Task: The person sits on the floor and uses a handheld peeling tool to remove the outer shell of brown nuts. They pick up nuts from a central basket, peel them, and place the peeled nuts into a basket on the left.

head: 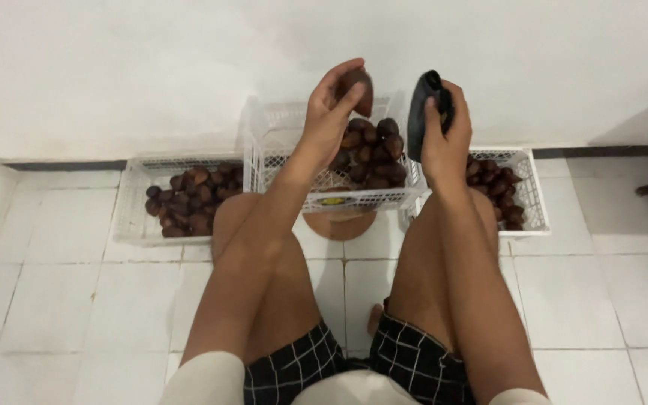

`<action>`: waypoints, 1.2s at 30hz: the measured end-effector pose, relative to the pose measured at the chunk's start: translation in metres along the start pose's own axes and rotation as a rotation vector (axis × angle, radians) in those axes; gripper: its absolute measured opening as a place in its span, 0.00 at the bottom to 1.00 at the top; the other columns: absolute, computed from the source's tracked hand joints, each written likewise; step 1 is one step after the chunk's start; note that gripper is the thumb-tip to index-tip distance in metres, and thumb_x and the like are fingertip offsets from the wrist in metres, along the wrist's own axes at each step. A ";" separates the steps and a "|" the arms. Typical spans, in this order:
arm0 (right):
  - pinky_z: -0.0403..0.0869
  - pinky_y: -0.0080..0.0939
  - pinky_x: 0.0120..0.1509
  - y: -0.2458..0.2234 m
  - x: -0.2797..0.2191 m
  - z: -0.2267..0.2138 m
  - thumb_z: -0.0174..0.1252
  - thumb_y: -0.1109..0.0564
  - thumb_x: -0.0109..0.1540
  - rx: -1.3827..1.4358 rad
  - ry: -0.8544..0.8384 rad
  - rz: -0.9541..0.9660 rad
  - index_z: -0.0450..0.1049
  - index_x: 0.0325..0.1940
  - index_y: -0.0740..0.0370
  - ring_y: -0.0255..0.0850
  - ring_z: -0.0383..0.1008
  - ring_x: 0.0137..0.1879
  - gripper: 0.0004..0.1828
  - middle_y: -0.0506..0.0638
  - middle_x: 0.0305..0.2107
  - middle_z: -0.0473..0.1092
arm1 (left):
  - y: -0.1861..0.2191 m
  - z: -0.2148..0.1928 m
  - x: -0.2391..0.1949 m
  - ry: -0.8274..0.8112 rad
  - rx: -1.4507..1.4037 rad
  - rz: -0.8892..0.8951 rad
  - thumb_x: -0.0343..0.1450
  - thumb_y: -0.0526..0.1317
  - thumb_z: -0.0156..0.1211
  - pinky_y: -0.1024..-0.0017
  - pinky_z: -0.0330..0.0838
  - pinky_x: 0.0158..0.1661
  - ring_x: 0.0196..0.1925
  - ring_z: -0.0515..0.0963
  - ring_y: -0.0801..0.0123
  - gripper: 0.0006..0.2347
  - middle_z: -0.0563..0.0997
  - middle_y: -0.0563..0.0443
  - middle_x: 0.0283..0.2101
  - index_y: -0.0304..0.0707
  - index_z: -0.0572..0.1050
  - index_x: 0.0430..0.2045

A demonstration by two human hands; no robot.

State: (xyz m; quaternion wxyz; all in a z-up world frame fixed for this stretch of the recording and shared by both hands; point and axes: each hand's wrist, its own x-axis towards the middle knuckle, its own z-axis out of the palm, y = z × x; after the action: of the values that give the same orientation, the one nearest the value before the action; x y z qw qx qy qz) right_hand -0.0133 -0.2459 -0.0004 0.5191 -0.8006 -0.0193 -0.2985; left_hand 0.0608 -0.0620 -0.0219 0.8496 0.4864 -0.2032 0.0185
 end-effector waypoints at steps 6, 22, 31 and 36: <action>0.75 0.34 0.50 -0.018 -0.011 0.024 0.50 0.45 0.69 0.307 -0.201 0.320 0.69 0.58 0.52 0.39 0.75 0.50 0.16 0.50 0.47 0.73 | -0.004 0.008 -0.001 -0.004 -0.035 -0.086 0.77 0.47 0.57 0.76 0.73 0.40 0.46 0.76 0.73 0.12 0.78 0.55 0.44 0.42 0.77 0.48; 0.64 0.52 0.70 -0.020 -0.024 0.045 0.44 0.59 0.69 -0.114 -0.025 -0.028 0.67 0.65 0.62 0.57 0.65 0.62 0.20 0.65 0.51 0.64 | 0.015 0.018 -0.007 -0.111 0.389 0.167 0.81 0.45 0.40 0.73 0.71 0.52 0.47 0.75 0.70 0.10 0.74 0.54 0.45 0.45 0.69 0.48; 0.66 0.49 0.69 -0.036 -0.026 0.026 0.44 0.49 0.74 -0.024 -0.109 -0.149 0.65 0.66 0.59 0.51 0.65 0.65 0.20 0.58 0.56 0.63 | 0.008 -0.012 0.001 -0.273 0.075 -0.044 0.68 0.30 0.36 0.69 0.78 0.51 0.55 0.76 0.63 0.19 0.72 0.42 0.59 0.38 0.70 0.52; 0.65 0.47 0.68 -0.030 -0.019 0.024 0.45 0.50 0.71 -0.019 -0.058 -0.023 0.66 0.65 0.57 0.50 0.66 0.64 0.19 0.57 0.55 0.66 | 0.036 0.002 -0.009 -0.306 0.223 -0.072 0.75 0.40 0.47 0.68 0.78 0.56 0.60 0.77 0.60 0.18 0.74 0.42 0.63 0.48 0.64 0.63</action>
State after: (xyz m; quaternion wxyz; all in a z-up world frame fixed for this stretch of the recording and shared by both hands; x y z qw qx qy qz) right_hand -0.0284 -0.2064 0.0083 0.5075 -0.8135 -0.0407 -0.2810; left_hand 0.0437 -0.0429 0.0054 0.7496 0.5818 -0.3092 -0.0635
